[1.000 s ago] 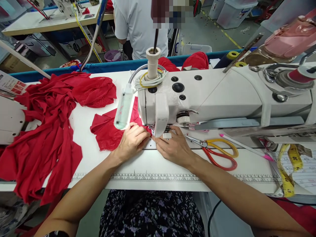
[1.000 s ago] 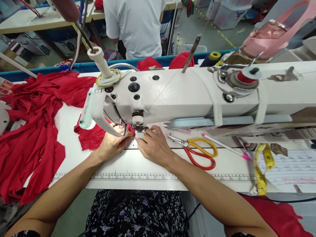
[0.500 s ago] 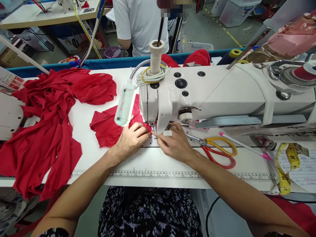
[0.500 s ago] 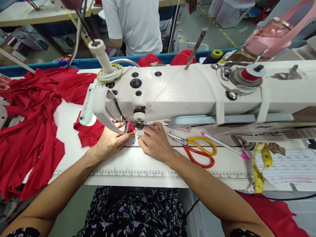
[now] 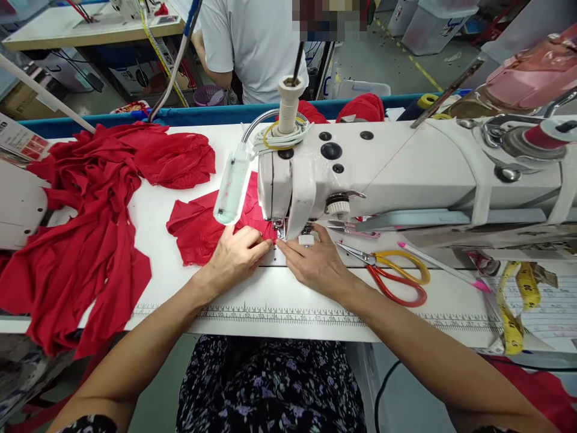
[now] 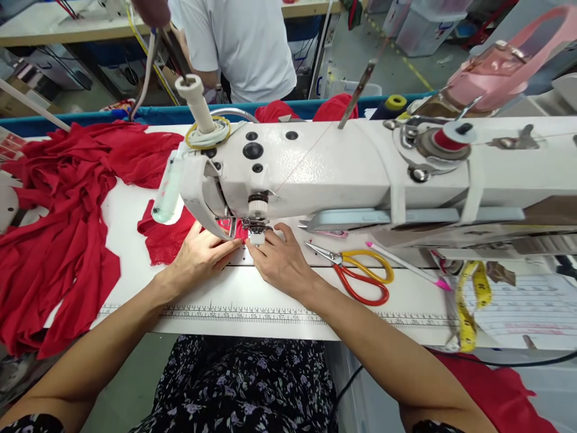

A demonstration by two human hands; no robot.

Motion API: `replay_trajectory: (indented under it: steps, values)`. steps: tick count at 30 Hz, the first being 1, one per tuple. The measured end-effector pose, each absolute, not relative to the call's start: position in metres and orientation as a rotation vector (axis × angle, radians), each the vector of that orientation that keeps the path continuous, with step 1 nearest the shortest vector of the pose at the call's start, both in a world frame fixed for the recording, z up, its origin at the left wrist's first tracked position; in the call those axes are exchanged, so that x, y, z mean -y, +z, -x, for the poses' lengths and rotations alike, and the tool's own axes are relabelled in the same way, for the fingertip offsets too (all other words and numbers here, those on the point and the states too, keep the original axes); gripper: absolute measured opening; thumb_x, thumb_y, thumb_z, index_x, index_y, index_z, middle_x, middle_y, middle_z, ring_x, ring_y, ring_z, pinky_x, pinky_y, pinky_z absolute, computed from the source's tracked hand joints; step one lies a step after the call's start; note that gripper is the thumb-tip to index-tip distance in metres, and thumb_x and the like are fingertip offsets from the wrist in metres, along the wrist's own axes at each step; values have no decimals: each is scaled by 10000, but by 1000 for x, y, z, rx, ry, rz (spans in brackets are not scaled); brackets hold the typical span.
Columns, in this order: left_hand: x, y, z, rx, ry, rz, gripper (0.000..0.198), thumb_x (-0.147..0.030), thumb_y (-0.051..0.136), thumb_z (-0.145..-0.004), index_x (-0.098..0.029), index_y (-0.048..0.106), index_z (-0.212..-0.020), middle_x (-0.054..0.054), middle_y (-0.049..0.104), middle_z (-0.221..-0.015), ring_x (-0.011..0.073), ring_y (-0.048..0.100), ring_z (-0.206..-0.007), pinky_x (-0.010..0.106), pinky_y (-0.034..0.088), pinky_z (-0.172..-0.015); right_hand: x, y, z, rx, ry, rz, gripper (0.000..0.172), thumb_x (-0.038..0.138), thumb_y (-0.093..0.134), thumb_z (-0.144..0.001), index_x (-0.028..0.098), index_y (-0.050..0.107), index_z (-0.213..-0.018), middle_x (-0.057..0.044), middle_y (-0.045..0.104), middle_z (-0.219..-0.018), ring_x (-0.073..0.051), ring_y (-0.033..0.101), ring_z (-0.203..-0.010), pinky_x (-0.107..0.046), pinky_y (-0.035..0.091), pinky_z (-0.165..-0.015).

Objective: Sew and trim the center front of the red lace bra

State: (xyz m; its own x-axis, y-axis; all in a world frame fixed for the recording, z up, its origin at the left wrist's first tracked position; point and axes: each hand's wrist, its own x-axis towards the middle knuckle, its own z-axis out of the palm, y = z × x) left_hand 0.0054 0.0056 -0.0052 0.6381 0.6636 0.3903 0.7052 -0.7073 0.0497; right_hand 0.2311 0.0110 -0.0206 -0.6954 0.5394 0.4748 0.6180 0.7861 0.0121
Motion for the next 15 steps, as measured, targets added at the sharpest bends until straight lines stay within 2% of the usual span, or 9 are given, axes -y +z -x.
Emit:
replay_trajectory:
  steps: [3, 6, 11, 15]
  values:
    - [-9, -3, -11, 1210, -582, 2751, 144, -245, 526, -975, -206, 663, -992, 53, 681, -875, 207, 607, -836, 416, 415, -825, -11, -23, -231, 2521, -205, 878, 292, 110, 550, -904, 175, 695, -1148, -25, 709, -805, -197, 573, -841, -452, 317, -1002]
    - [-15, -2, -14, 1285, -585, 2787, 208, -377, 563, -964, -194, 662, -955, 69, 680, -900, 224, 595, -850, 401, 405, -798, -11, -24, -231, 2491, -182, 888, 275, 114, 556, -892, 171, 702, -1117, -20, 705, -778, -198, 570, -828, -445, 339, -986]
    - [-22, -3, -15, 1391, -673, 2862, 158, -291, 532, -968, -195, 635, -897, 40, 657, -851, 197, 561, -794, 340, 381, -717, -10, -22, -232, 2364, -169, 891, 211, 138, 549, -902, 200, 713, -1019, 7, 689, -759, -167, 552, -759, -413, 360, -1006]
    - [-21, -4, -16, 1422, -799, 2878, 186, -224, 494, -972, -184, 607, -829, 24, 617, -781, 171, 532, -732, 305, 368, -659, -9, -20, -232, 2426, -200, 868, 230, 154, 551, -911, 227, 716, -1053, 21, 640, -684, -170, 540, -738, -423, 328, -1020]
